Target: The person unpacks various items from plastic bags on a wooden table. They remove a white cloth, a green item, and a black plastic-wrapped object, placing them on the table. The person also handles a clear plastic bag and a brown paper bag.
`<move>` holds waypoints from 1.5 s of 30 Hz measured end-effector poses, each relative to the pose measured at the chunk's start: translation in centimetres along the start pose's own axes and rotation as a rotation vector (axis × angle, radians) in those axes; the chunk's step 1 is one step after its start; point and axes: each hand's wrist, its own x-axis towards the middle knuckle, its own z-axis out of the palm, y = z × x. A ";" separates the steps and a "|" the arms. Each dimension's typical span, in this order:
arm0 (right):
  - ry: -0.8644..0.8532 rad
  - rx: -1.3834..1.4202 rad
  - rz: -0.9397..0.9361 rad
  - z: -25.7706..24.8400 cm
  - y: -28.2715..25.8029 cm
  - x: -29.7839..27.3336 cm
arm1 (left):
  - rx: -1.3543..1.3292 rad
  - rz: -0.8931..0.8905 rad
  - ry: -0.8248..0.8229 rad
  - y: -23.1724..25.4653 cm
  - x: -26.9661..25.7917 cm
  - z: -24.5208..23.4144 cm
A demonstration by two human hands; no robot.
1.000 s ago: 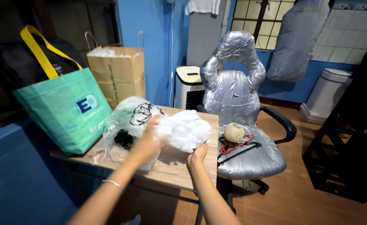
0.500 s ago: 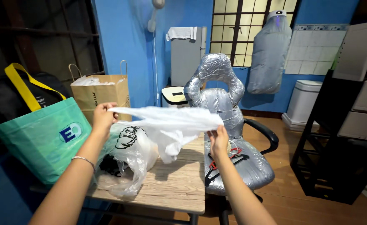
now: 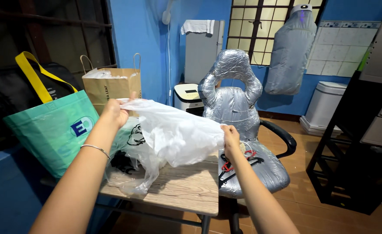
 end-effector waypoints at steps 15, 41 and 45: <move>-0.444 -0.285 0.453 -3.1 -9.5 -1.3 | 0.814 0.069 0.342 -0.2 0.8 -2.1; -0.355 0.267 0.194 -6.0 -12.0 -0.9 | 0.852 0.073 0.120 4.3 5.4 -4.7; -0.311 0.133 0.178 -5.9 -7.7 1.6 | 0.817 0.156 0.162 3.0 4.3 -4.1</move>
